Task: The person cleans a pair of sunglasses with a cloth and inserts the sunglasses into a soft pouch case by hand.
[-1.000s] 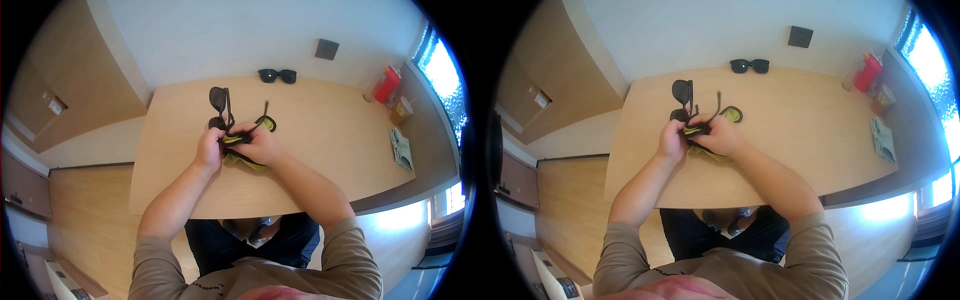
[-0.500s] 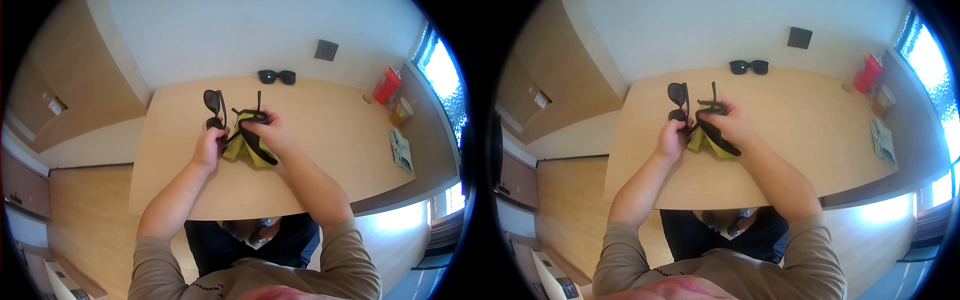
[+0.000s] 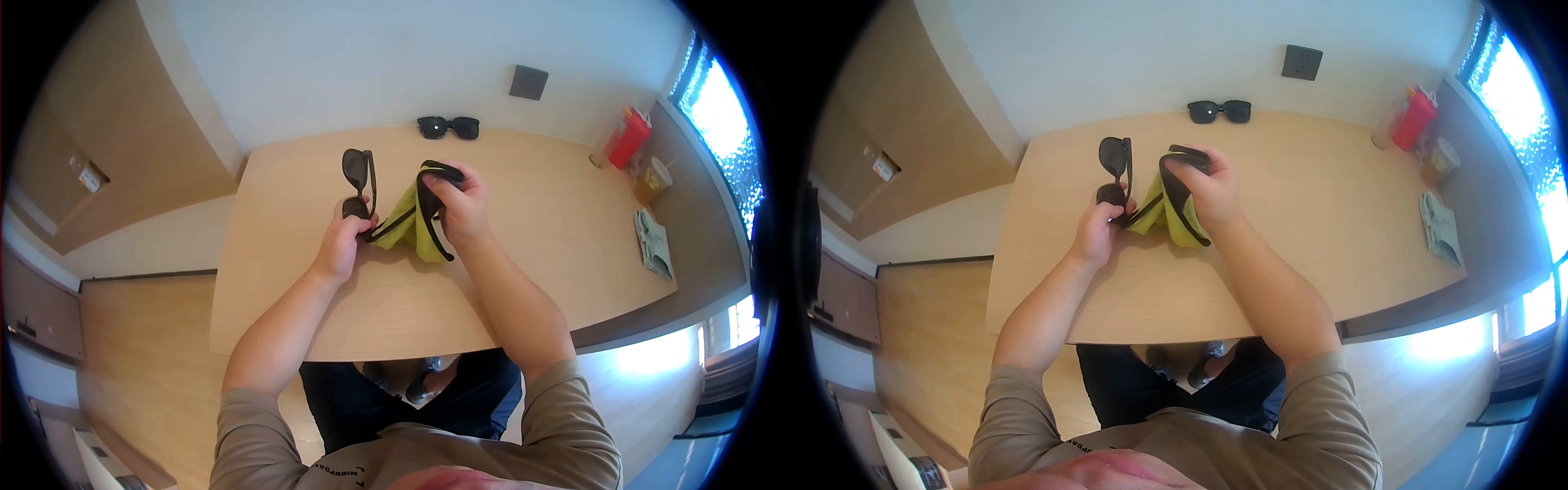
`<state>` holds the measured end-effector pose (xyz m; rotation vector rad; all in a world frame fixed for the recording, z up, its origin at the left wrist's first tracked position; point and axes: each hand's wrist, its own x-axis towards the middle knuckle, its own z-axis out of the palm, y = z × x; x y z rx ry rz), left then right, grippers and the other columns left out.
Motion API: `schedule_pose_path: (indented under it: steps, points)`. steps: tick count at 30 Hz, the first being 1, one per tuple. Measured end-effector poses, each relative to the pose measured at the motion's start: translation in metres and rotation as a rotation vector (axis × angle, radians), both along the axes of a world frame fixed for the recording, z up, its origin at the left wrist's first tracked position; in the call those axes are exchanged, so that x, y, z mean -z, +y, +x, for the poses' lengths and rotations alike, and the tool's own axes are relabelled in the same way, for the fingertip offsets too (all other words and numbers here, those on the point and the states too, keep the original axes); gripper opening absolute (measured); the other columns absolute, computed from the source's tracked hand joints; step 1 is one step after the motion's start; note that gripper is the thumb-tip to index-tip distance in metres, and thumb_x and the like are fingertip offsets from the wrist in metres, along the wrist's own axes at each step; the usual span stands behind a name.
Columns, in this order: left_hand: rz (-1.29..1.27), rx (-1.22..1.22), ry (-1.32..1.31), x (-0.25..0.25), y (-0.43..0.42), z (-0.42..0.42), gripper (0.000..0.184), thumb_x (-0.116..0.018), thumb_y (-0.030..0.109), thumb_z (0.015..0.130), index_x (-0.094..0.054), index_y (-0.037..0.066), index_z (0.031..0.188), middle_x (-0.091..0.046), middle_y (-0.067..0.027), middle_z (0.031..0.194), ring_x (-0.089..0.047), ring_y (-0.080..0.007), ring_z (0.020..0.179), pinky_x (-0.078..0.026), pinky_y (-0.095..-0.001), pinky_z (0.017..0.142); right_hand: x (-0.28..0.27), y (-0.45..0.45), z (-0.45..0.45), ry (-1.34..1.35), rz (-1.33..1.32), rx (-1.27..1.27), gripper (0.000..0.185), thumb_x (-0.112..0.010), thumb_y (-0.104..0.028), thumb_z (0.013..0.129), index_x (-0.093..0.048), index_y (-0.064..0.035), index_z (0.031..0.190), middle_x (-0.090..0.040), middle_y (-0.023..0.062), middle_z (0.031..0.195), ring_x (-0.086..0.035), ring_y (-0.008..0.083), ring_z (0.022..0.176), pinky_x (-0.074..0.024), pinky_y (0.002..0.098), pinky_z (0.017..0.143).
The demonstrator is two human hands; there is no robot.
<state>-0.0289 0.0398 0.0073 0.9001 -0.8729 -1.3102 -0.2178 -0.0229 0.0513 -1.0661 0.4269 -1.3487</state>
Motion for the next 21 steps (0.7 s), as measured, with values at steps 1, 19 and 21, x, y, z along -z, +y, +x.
schedule_pose_path:
  steps: [1, 19, 21]
  points:
    - [0.004, 0.0, 0.001, 0.0, 0.0, 0.0, 0.045, -0.045, 0.009, 0.082, -0.043, -0.001, 0.125, -0.056, -0.0117, 0.098, -0.052, -0.0209, 0.097, -0.041, -0.0343, 0.092, 0.0, 0.0, 0.0, -0.011, -0.007, 0.008, 0.016, -0.067, 0.003, 0.081, -0.063, 0.0001, 0.097, -0.067, 0.0057, 0.09, -0.063, 0.0129, 0.081, -0.051, 0.0261, 0.072]
    - [0.048, 0.001, 0.223, 0.005, -0.002, 0.002, 0.04, -0.044, 0.008, 0.083, -0.047, 0.003, 0.122, -0.056, -0.0094, 0.102, -0.052, -0.018, 0.09, -0.043, -0.0305, 0.084, 0.017, 0.017, 0.022, 0.264, -0.066, -0.337, 0.025, -0.068, 0.006, 0.082, -0.062, -0.0012, 0.104, -0.067, 0.0065, 0.097, -0.065, 0.0149, 0.093, -0.0538, 0.03, 0.083]
    - [0.012, 0.024, 0.258, 0.007, -0.003, 0.003, 0.04, -0.044, 0.007, 0.082, -0.048, 0.002, 0.122, -0.056, -0.0093, 0.105, -0.053, -0.0187, 0.093, -0.043, -0.0315, 0.086, 0.024, 0.017, 0.023, 0.367, -0.098, -0.376, 0.025, -0.068, 0.007, 0.081, -0.062, -0.0012, 0.104, -0.067, 0.0069, 0.099, -0.065, 0.0151, 0.093, -0.0538, 0.03, 0.083]
